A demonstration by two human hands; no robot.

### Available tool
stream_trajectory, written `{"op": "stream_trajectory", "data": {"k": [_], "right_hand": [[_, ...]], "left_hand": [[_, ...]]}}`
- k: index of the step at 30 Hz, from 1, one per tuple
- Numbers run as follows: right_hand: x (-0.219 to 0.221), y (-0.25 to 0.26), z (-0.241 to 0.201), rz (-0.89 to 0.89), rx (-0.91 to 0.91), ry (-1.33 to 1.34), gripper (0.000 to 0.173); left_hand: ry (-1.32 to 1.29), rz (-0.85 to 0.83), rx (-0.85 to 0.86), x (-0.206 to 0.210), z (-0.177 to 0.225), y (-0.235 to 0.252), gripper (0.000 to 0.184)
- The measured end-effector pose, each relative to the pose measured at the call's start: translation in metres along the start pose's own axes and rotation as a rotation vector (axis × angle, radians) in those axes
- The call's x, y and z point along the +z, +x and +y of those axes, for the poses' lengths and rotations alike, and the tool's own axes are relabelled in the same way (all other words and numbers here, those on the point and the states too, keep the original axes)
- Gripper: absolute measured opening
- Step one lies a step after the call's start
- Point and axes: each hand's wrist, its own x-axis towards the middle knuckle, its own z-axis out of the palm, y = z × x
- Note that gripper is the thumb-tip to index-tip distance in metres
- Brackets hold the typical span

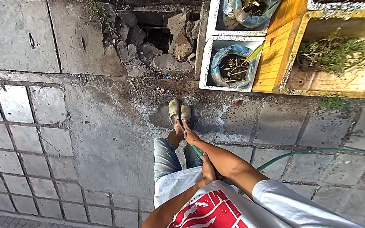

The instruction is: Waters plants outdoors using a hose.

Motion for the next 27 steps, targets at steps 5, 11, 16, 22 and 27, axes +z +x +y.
{"op": "stream_trajectory", "data": {"k": [5, 11, 16, 22, 27], "right_hand": [[0.002, -0.003, 0.0, 0.001, 0.007, 0.031, 0.036], [0.004, -0.001, 0.001, 0.003, 0.003, 0.023, 0.035], [0.005, 0.001, 0.002, -0.002, 0.022, 0.016, 0.036], [-0.007, -0.017, -0.003, -0.059, 0.138, 0.0, 0.042], [-0.009, -0.024, -0.001, -0.035, 0.219, -0.011, 0.051]], "left_hand": [[-0.086, -0.017, 0.017, -0.007, -0.018, 0.042, 0.07], [-0.103, -0.03, 0.013, -0.009, -0.019, 0.044, 0.071], [-0.088, -0.03, -0.017, -0.009, -0.019, 0.045, 0.071], [-0.078, -0.083, 0.002, -0.015, -0.025, 0.053, 0.07], [-0.06, -0.138, -0.038, -0.023, -0.029, 0.061, 0.073]]}}
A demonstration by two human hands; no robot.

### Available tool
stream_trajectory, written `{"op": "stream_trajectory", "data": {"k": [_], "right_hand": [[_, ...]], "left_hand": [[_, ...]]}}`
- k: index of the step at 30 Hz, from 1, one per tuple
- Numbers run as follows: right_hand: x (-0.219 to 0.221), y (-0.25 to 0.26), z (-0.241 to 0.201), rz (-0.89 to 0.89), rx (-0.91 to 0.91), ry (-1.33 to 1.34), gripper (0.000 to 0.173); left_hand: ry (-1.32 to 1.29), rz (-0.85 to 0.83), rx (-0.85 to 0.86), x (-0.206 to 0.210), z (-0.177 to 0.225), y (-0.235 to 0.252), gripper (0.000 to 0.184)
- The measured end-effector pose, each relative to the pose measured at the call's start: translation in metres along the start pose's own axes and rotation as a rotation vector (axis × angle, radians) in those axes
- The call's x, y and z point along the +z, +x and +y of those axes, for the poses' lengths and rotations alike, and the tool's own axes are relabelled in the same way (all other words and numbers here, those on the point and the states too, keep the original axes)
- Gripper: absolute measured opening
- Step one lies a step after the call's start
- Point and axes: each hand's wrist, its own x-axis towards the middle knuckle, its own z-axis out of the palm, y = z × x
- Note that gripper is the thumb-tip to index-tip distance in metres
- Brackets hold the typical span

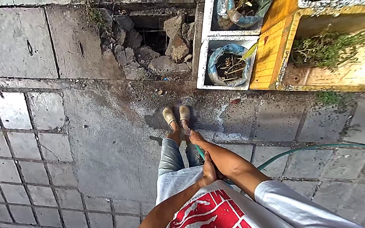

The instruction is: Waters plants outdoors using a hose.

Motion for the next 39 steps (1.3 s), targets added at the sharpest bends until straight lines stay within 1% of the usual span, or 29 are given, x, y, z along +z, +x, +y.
{"op": "stream_trajectory", "data": {"k": [2, 6, 10, 13, 16, 20, 25, 31, 36, 39], "right_hand": [[0.002, -0.002, 0.0, 0.018, 0.008, 0.003, 0.052], [0.002, -0.012, -0.005, 0.047, 0.038, 0.027, 0.052], [0.02, -0.009, -0.001, 0.102, 0.041, 0.05, 0.049], [0.03, -0.018, -0.002, 0.121, 0.028, 0.042, 0.047], [0.04, -0.03, -0.003, 0.146, 0.058, 0.079, 0.048], [0.06, -0.046, 0.003, 0.211, 0.052, 0.091, 0.046], [0.08, -0.064, 0.007, 0.274, 0.046, 0.123, 0.042], [0.091, -0.064, 0.015, 0.295, 0.079, 0.155, 0.041], [0.089, -0.069, 0.011, 0.266, 0.075, 0.123, 0.043], [0.095, -0.072, 0.012, 0.284, 0.06, 0.137, 0.043]], "left_hand": [[0.011, -0.004, -0.006, -0.005, 0.0, -0.001, 0.073], [0.035, -0.065, 0.012, -0.017, -0.002, -0.002, 0.073], [0.047, -0.085, -0.015, -0.034, -0.006, -0.003, 0.074], [0.088, -0.1, -0.017, -0.05, -0.012, -0.006, 0.073], [0.145, -0.139, 0.007, -0.068, -0.022, -0.016, 0.073], [0.204, -0.187, 0.035, -0.094, -0.042, -0.024, 0.073], [0.259, -0.177, 0.039, -0.118, -0.063, -0.027, 0.073], [0.28, -0.19, 0.049, -0.128, -0.072, -0.027, 0.073], [0.283, -0.187, 0.063, -0.129, -0.071, -0.028, 0.072], [0.301, -0.202, 0.076, -0.133, -0.073, -0.03, 0.072]]}}
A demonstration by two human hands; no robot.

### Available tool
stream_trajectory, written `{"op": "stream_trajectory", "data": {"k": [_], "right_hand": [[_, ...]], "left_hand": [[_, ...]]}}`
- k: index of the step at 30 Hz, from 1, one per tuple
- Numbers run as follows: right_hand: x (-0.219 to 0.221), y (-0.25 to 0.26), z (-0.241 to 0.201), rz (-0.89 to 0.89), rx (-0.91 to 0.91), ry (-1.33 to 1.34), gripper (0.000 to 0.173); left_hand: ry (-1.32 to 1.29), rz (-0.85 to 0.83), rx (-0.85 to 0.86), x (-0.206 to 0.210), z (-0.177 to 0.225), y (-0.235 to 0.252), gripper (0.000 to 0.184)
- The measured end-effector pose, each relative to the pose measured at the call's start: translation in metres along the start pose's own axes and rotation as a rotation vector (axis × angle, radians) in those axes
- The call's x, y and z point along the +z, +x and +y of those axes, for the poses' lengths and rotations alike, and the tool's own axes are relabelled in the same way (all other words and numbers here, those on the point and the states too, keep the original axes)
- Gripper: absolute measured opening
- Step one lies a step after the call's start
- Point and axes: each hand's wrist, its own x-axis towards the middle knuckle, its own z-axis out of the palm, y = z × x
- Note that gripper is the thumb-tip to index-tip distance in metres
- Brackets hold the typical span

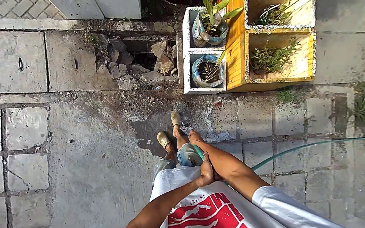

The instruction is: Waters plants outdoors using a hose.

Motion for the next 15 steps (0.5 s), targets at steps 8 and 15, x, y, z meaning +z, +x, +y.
{"op": "stream_trajectory", "data": {"k": [8, 15], "right_hand": [[0.0009, -0.0045, -0.0034, 0.011, 0.003, -0.008, 0.042], [-0.0069, -0.0091, 0.0011, 0.127, 0.038, 0.072, 0.042]], "left_hand": [[-0.026, -0.008, -0.019, -0.0023, -0.0013, -0.0036, 0.072], [0.005, -0.059, -0.048, -0.0043, -0.0075, -0.0008, 0.074]]}}
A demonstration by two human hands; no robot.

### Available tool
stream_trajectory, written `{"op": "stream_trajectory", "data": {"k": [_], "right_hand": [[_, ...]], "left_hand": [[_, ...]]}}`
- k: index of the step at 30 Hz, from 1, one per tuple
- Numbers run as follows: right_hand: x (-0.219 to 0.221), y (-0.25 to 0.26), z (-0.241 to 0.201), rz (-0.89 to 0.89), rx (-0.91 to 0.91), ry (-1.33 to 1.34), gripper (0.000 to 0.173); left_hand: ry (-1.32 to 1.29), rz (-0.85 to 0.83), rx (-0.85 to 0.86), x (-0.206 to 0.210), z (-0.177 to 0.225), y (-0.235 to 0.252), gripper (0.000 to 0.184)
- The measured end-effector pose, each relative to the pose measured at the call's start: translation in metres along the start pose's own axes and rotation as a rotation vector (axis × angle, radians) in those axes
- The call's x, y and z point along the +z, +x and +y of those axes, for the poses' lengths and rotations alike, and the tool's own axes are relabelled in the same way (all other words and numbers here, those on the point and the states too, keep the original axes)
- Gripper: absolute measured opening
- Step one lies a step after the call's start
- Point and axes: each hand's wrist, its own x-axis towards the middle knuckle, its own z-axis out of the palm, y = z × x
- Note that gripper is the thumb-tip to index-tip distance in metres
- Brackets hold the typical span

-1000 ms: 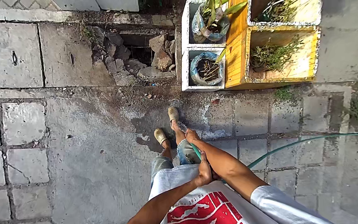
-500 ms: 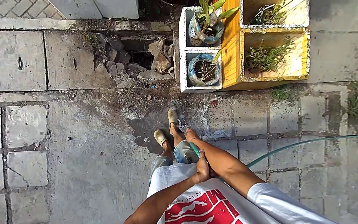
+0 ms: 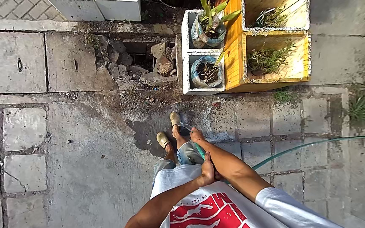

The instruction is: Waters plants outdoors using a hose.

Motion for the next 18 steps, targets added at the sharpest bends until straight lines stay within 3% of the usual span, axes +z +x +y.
{"op": "stream_trajectory", "data": {"k": [7, 18], "right_hand": [[-0.03, -0.002, -0.009, 0.168, 0.039, 0.101, 0.04], [-0.051, -0.01, -0.023, 0.178, -0.025, 0.062, 0.04]], "left_hand": [[0.022, -0.104, 0.009, 0.004, 0.007, -0.007, 0.071], [0.082, -0.17, 0.066, 0.004, 0.017, -0.017, 0.07]]}}
